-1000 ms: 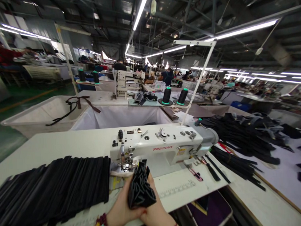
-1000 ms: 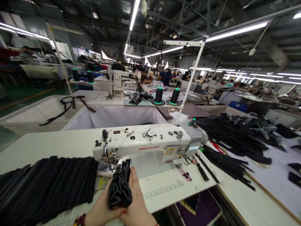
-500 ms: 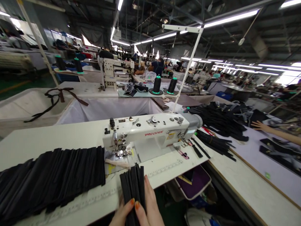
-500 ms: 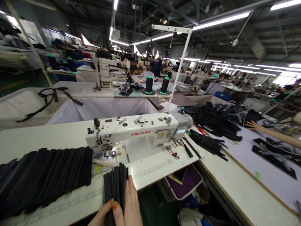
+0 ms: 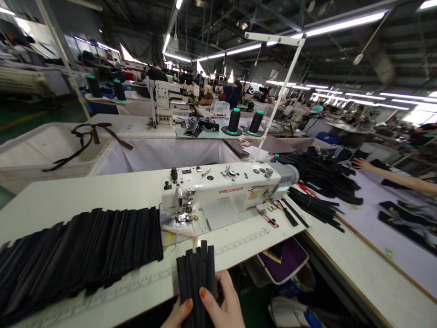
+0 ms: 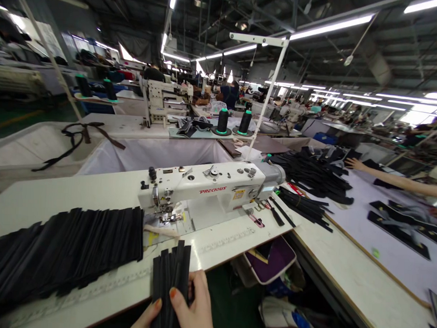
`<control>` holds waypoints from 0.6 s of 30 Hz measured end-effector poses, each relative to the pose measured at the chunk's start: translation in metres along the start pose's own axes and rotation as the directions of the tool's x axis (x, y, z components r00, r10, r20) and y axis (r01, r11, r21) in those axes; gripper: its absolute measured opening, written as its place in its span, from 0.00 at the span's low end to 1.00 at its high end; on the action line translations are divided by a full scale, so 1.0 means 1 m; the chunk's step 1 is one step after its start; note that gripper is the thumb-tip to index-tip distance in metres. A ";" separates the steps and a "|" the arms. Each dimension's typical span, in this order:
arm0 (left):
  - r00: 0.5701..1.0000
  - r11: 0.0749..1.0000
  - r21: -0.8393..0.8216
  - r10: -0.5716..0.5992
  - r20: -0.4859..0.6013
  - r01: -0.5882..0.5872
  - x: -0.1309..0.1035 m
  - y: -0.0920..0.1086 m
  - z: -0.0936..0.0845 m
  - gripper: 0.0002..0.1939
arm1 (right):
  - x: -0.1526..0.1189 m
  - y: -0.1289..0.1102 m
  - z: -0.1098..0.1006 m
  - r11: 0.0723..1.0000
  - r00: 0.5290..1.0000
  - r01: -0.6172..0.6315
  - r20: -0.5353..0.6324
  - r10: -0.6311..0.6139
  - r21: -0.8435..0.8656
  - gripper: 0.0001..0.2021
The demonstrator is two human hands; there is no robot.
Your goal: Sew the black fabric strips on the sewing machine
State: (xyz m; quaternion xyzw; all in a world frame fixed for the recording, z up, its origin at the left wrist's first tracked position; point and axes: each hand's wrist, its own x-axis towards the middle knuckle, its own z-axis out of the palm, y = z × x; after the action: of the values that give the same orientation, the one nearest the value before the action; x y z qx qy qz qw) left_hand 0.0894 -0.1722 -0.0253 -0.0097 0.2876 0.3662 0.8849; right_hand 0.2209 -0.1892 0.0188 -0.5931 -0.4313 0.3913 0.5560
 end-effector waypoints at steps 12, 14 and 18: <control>0.961 0.984 0.033 -0.176 0.215 0.172 -0.015 0.011 -0.013 0.26 | 0.007 -0.019 -0.007 0.924 0.960 -0.280 0.063 0.273 0.260 0.12; 0.948 0.985 0.058 -0.171 0.270 0.161 -0.016 0.014 -0.013 0.27 | 0.009 -0.022 -0.005 0.901 0.949 -0.313 0.068 0.307 0.299 0.11; 0.951 0.990 0.112 -0.119 0.287 0.090 -0.017 0.014 -0.015 0.26 | 0.009 -0.019 -0.004 0.872 0.943 -0.328 0.069 0.325 0.363 0.10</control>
State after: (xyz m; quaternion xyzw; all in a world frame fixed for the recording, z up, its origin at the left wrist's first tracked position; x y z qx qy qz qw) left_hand 0.0627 -0.1760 -0.0260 0.0726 0.1700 0.3016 0.9353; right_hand 0.2265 -0.1822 0.0378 -0.5410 -0.2453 0.5552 0.5822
